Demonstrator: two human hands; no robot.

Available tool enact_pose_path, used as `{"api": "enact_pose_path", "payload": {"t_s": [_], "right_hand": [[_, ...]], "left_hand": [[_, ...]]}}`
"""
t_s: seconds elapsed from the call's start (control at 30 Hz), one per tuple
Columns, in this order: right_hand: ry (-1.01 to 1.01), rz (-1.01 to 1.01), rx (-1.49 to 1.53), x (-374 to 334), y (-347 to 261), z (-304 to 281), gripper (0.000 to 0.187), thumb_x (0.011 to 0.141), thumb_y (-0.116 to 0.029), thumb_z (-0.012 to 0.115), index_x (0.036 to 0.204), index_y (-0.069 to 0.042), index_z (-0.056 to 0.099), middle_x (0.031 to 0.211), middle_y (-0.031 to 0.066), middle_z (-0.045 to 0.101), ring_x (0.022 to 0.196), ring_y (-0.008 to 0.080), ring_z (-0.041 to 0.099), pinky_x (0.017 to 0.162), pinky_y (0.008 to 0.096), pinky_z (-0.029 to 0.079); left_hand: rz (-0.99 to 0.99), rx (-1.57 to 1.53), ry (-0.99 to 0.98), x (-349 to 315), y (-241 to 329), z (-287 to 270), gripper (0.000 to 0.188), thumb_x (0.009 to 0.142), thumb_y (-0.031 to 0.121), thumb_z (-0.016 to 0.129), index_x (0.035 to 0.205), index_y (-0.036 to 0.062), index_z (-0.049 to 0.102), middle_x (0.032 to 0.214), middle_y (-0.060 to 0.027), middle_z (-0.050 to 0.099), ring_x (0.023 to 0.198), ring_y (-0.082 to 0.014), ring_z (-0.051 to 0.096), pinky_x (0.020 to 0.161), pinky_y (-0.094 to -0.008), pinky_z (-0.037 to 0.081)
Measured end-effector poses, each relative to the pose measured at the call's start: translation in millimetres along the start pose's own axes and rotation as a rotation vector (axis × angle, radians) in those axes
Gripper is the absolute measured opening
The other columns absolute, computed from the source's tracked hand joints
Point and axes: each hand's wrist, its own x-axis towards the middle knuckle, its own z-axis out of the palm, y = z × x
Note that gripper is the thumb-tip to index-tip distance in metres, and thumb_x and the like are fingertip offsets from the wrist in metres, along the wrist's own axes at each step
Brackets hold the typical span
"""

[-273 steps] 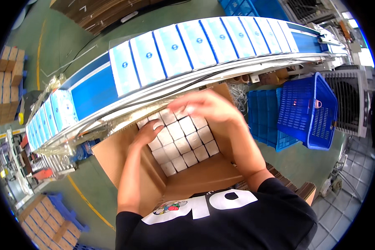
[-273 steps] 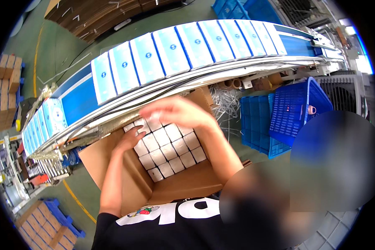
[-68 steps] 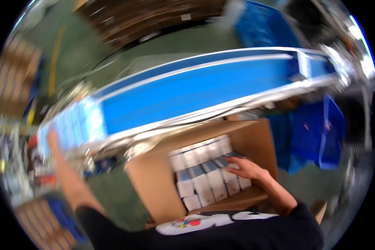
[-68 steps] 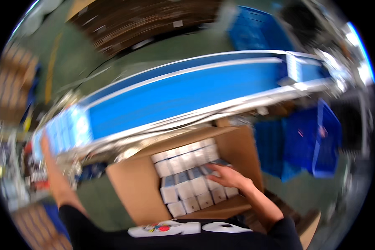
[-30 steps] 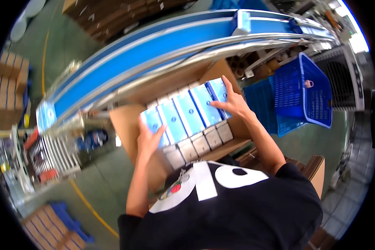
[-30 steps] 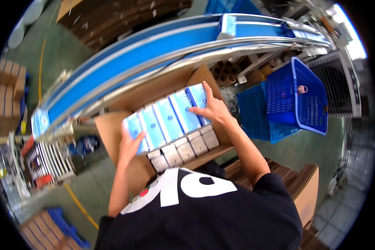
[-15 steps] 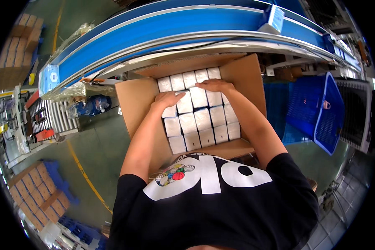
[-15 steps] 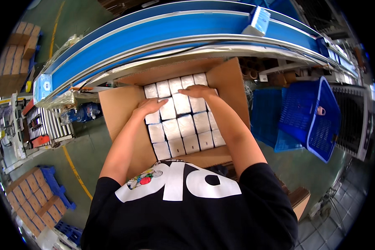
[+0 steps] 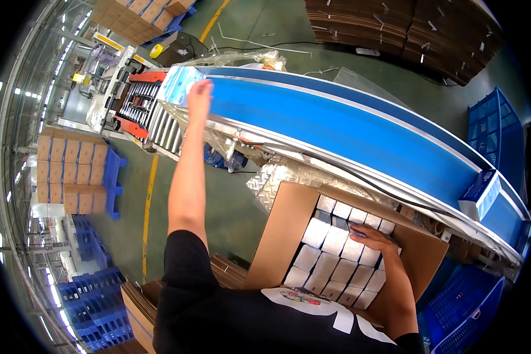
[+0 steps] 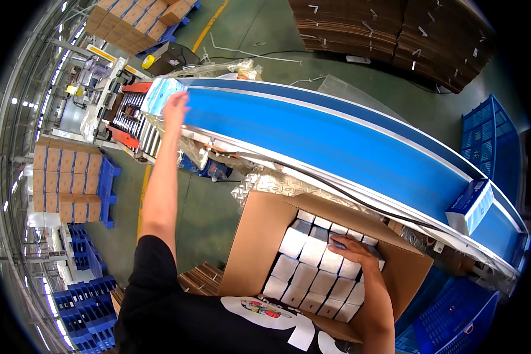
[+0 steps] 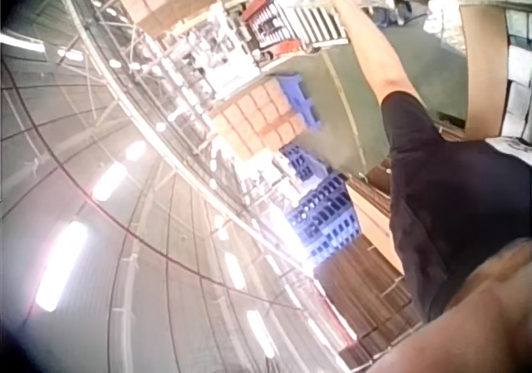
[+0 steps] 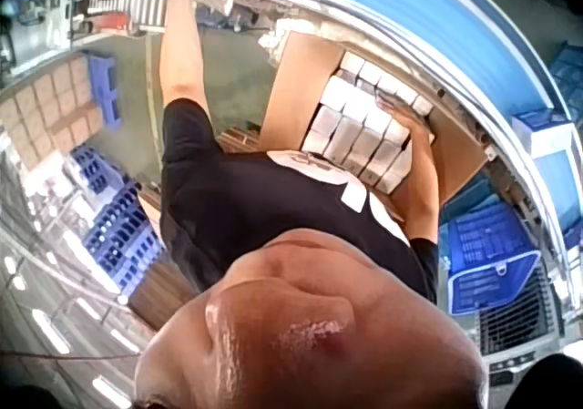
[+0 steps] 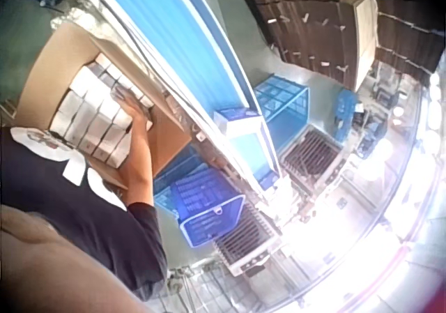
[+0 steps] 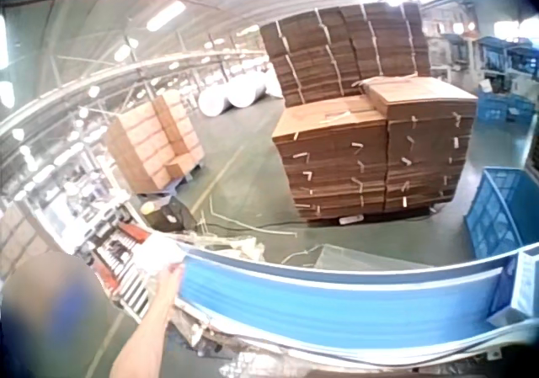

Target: The person assembles cardboard boxes, fills them with rows of boxed items from a conveyor belt, and feeds the filled boxes into a taping machine.

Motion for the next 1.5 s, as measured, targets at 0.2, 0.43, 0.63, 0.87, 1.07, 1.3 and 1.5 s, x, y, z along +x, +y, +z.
{"api": "enact_pose_path", "payload": {"t_s": [0.2, 0.43, 0.63, 0.87, 1.07, 1.3, 1.5], "right_hand": [[0.08, 0.024, 0.103, 5.6, 11.2, 8.0, 0.071, 0.081, -0.062, 0.051, 0.132, -0.013, 0.045, 0.14, 0.0129, 0.036, 0.132, 0.0278, 0.028, 0.108, 0.0363, 0.024], [0.15, 0.063, 0.186, -0.9, 16.4, 19.1, 0.077, 0.079, -0.061, 0.054, 0.134, -0.009, 0.04, 0.137, 0.0153, 0.039, 0.128, 0.0303, 0.034, 0.106, 0.0371, 0.026], [0.226, -0.053, 0.052, -12.2, -1.0, -7.7, 0.088, 0.07, -0.075, 0.048, 0.122, -0.004, 0.053, 0.129, 0.0191, 0.048, 0.12, 0.0338, 0.043, 0.1, 0.0389, 0.033], [0.286, -0.095, 0.024, 1.2, 20.8, 27.9, 0.078, 0.079, -0.067, 0.044, 0.111, 0.003, 0.058, 0.11, 0.0266, 0.057, 0.106, 0.0391, 0.053, 0.092, 0.0434, 0.04], [0.318, -0.034, -0.042, -9.4, 3.5, 25.6, 0.083, 0.077, -0.072, 0.042, 0.107, 0.003, 0.06, 0.106, 0.0245, 0.06, 0.102, 0.0398, 0.055, 0.088, 0.0446, 0.042], [0.711, 0.011, -0.307, -25.3, 3.2, 47.8, 0.061, 0.077, -0.058, 0.054, 0.102, -0.003, 0.062, 0.102, 0.0188, 0.062, 0.099, 0.036, 0.057, 0.085, 0.0442, 0.044], [0.924, -0.187, -0.395, -147.3, -0.1, 52.7, 0.039, 0.072, -0.031, 0.066, 0.096, -0.001, 0.061, 0.097, 0.0181, 0.06, 0.098, 0.0362, 0.054, 0.084, 0.0449, 0.045]], "left_hand": [[0.137, 1.114, 0.255, 38.5, -42.2, -32.0, 0.05, 0.074, 0.026, 0.065, 0.12, 0.0105, 0.053, 0.121, -0.0111, 0.054, 0.113, -0.0309, 0.044, 0.093, -0.0436, 0.039], [0.081, 1.21, 0.099, 118.8, -117.7, -71.1, 0.087, 0.053, 0.043, 0.078, 0.125, 0.0047, 0.048, 0.119, -0.02, 0.055, 0.108, -0.0372, 0.053, 0.091, -0.0466, 0.042], [0.373, 0.905, -0.233, 183.1, -149.6, -167.8, 0.075, 0.075, 0.032, 0.067, 0.131, -0.0058, 0.034, 0.115, -0.0261, 0.054, 0.101, -0.0334, 0.055, 0.086, -0.0424, 0.043], [0.408, 1.484, -0.535, 50.8, 28.3, -4.4, 0.052, 0.087, 0.047, 0.046, 0.114, 0.0034, 0.054, 0.103, -0.0214, 0.058, 0.09, -0.0333, 0.059, 0.076, -0.0431, 0.048], [1.096, 1.003, -0.486, -75.6, 96.0, 86.4, 0.059, 0.083, 0.056, 0.05, 0.088, -0.0019, 0.059, 0.076, -0.0188, 0.059, 0.067, -0.0367, 0.059, 0.059, -0.0432, 0.05], [0.692, 0.8, -0.612, -207.6, 222.2, 191.7, 0.059, 0.071, 0.04, 0.066, 0.102, -0.0072, 0.046, 0.091, -0.0292, 0.055, 0.087, -0.0437, 0.053, 0.078, -0.0496, 0.043], [0.667, 0.714, -0.711, -250.7, 254.8, 239.3, 0.069, 0.072, 0.045, 0.064, 0.11, -0.009, 0.043, 0.097, -0.0298, 0.058, 0.093, -0.0432, 0.054, 0.084, -0.0471, 0.043]]}}
